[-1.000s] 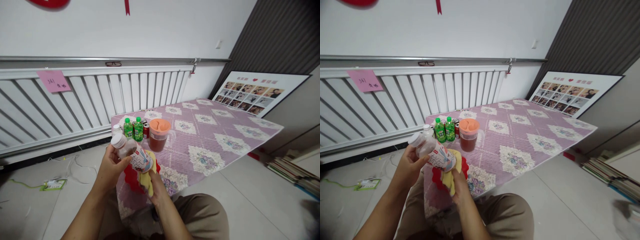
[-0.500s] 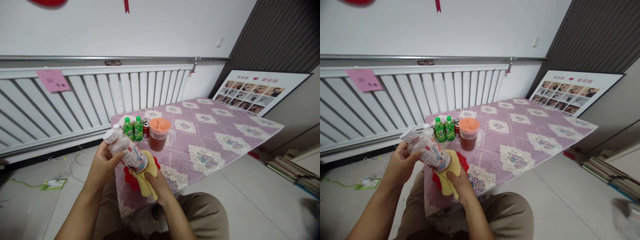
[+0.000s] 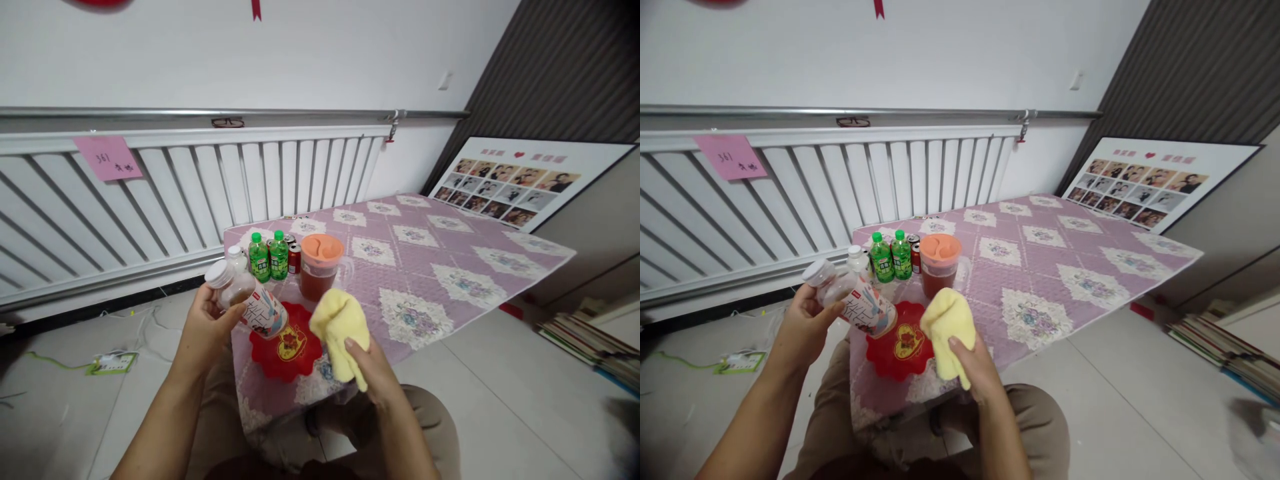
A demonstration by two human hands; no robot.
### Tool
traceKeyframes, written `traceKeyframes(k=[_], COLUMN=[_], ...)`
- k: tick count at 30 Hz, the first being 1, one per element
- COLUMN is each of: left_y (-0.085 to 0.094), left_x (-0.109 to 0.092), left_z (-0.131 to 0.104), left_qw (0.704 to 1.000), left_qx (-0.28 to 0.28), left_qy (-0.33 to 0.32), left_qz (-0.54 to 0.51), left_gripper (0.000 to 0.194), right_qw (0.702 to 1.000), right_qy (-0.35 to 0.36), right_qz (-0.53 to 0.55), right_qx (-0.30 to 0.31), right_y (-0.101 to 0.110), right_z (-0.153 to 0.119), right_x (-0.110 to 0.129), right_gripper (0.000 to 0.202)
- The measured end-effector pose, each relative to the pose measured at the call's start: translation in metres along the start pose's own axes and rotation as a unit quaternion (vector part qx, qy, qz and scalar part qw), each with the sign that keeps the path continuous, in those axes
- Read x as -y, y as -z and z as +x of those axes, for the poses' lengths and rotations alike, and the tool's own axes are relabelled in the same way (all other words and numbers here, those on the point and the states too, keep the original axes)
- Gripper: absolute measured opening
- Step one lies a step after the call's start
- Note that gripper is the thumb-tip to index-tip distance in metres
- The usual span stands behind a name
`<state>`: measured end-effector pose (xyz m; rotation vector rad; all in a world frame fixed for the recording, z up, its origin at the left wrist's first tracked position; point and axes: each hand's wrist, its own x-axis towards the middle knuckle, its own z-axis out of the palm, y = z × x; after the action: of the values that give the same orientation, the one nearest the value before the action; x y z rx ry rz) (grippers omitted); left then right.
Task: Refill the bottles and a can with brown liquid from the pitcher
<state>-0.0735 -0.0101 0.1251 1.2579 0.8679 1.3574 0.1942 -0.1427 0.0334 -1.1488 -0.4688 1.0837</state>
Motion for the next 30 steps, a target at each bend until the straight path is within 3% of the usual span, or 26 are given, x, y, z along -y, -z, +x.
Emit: traceKeyframes(k=[2, 4, 7, 11, 14, 19, 21, 23, 26, 28, 30], left_y=[0.004, 0.008, 0.009, 0.003, -0.003, -0.01, -0.012, -0.013, -0.015, -0.016, -0.018], left_x=[0.004, 0.009, 0.014, 0.017, 0.018, 0.023, 0.027, 0.03, 0.036, 0.038, 0.039], left_z=[0.0, 0.0, -0.001, -0.005, -0.008, -0.011, -0.012, -0.013, -0.015, -0.017, -0.02], left_qw=[1.0, 1.0, 1.0, 0.999, 0.999, 0.999, 0.998, 0.998, 0.998, 0.998, 0.996], left_qx=[-0.01, -0.015, -0.022, -0.023, -0.012, -0.001, -0.003, -0.001, 0.014, 0.033, 0.063], left_qy=[0.0, 0.005, 0.015, 0.022, 0.031, 0.046, 0.053, 0.057, 0.058, 0.058, 0.06], left_qz=[-0.001, 0.0, 0.005, 0.008, 0.002, -0.012, -0.013, -0.009, 0.003, 0.015, 0.027], left_gripper=[0.072, 0.073, 0.073, 0.07, 0.069, 0.067, 0.068, 0.068, 0.067, 0.066, 0.063], right_qw=[0.977, 0.917, 0.823, 0.696, 0.653, 0.657, 0.674, 0.711, 0.801, 0.864, 0.903], right_qy=[0.057, 0.11, 0.153, 0.095, 0.033, 0.014, 0.034, 0.095, 0.203, 0.225, 0.203], right_qz=[-0.204, -0.383, -0.546, -0.707, -0.752, -0.748, -0.735, -0.697, -0.563, -0.449, -0.37], right_qx=[-0.02, 0.01, 0.04, 0.076, 0.082, 0.09, 0.065, 0.024, 0.013, 0.039, 0.074], right_y=[0.021, 0.041, 0.063, 0.066, 0.057, 0.055, 0.056, 0.054, 0.037, 0.017, -0.006], right_z=[0.01, 0.02, 0.035, 0.045, 0.048, 0.047, 0.045, 0.042, 0.032, 0.022, 0.012], right_x=[0.014, 0.024, 0.026, 0.011, 0.001, -0.001, 0.0, 0.0, 0.0, 0.0, 0.0], right_gripper=[0.061, 0.064, 0.067, 0.076, 0.087, 0.098, 0.094, 0.083, 0.067, 0.059, 0.059])
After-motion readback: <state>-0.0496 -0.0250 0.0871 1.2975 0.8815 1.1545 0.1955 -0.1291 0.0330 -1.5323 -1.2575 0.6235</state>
